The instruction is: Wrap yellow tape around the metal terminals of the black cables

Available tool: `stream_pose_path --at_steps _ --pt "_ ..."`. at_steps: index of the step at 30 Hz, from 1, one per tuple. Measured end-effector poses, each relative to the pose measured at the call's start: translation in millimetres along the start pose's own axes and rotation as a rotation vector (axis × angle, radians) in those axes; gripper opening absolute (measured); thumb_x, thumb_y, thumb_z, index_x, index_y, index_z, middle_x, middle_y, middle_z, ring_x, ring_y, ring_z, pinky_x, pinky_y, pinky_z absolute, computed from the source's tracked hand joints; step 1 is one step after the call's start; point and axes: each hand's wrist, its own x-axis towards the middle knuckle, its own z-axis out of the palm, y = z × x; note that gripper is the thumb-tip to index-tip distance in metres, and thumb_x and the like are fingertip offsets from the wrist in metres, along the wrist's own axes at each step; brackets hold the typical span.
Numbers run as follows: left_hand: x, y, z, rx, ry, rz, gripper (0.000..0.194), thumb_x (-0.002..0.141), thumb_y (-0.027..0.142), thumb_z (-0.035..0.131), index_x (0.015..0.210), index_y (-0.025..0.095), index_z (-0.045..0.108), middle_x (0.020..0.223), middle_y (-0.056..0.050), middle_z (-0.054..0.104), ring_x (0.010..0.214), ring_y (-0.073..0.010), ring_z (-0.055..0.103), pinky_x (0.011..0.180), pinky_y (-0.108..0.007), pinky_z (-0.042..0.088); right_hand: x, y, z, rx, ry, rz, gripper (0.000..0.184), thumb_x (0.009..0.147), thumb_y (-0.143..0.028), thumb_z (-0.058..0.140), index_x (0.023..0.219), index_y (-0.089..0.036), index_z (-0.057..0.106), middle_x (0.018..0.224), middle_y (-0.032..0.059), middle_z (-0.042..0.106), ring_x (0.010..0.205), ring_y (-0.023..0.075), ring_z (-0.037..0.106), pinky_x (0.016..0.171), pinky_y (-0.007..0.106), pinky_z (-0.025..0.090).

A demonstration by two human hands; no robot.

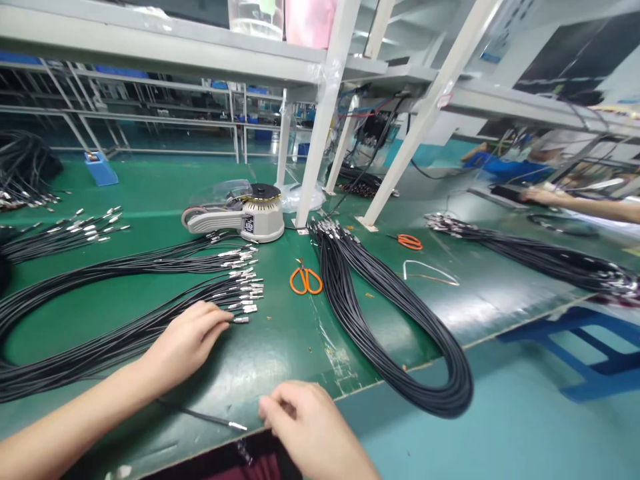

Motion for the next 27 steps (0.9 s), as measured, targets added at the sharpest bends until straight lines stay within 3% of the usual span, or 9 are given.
stream_pose_path --at_steps 6,9,13,16,19,24,27 --pt "35.4 -13.9 17.8 0.064 0.019 -0.083 0.023 0.085 0.019 0.042 0.076 0.015 0.062 0.079 -0.009 0.059 0.081 -0.0244 0.051 0.075 -0.037 0.04 28.5 0.7 -7.8 0.24 0.142 0.012 0.023 0.083 -0.035 0.051 0.074 -0.019 0.064 0.064 0.0 0.063 0.062 0.0138 0.058 0.058 0.023 0.045" --pt "35.0 -13.1 17.9 0.02 0.034 -0.079 0.02 0.084 0.017 0.044 0.071 0.017 0.059 0.076 -0.006 0.059 0.079 -0.0213 0.052 0.073 -0.034 0.042 49.7 -0.9 -5.9 0.352 0.203 0.067 0.024 0.08 -0.038 0.055 0.073 -0.017 0.065 0.065 0.0008 0.064 0.061 0.0138 0.058 0.058 0.023 0.045" --pt "19.9 -9.0 18.3 -0.164 0.112 -0.016 0.018 0.088 0.019 0.039 0.08 0.019 0.055 0.08 -0.003 0.059 0.075 -0.0154 0.054 0.071 -0.028 0.044 79.2 -6.0 -5.2 0.518 0.333 0.089 0.026 0.075 -0.039 0.059 0.083 -0.015 0.066 0.076 0.0041 0.066 0.066 0.0145 0.058 0.057 0.023 0.045" --pt "12.5 -1.9 23.5 -0.367 0.203 0.003 0.017 0.087 0.02 0.04 0.098 0.019 0.053 0.086 -0.003 0.06 0.078 -0.0149 0.056 0.072 -0.027 0.046 92.0 -13.8 -6.7 0.52 0.301 0.061 0.017 0.072 -0.031 0.062 0.074 -0.014 0.065 0.064 0.0009 0.062 0.059 0.0129 0.055 0.055 0.022 0.043" --pt "16.4 7.1 26.0 -0.491 0.195 -0.019 0.027 0.085 0.024 0.046 0.112 0.021 0.052 0.094 -0.004 0.063 0.082 -0.0155 0.058 0.075 -0.027 0.047 92.8 -21.7 -8.7 0.498 0.266 0.022 0.013 0.072 -0.027 0.062 0.066 -0.015 0.063 0.056 -0.0015 0.058 0.054 0.0112 0.051 0.053 0.022 0.041" --pt "20.3 3.8 24.0 -0.565 0.079 -0.15 0.019 0.083 0.022 0.047 0.077 0.022 0.065 0.077 -0.001 0.068 0.073 -0.015 0.062 0.068 -0.024 0.049 86.4 -21.4 -10.8 0.496 0.263 0.012 0.014 0.071 -0.027 0.063 0.065 -0.015 0.063 0.056 -0.0017 0.06 0.055 0.0111 0.053 0.055 0.022 0.041" --pt "13.0 -10.2 36.2 -0.537 0.112 -0.172 0.015 0.077 0.018 0.05 0.076 0.021 0.065 0.068 0.0 0.067 0.063 -0.0143 0.063 0.06 -0.021 0.05 99.2 -19.3 -23.6 0.507 0.19 0.048 0.02 0.065 -0.033 0.07 0.06 -0.015 0.063 0.05 -0.0014 0.06 0.05 0.0113 0.054 0.05 0.022 0.041"
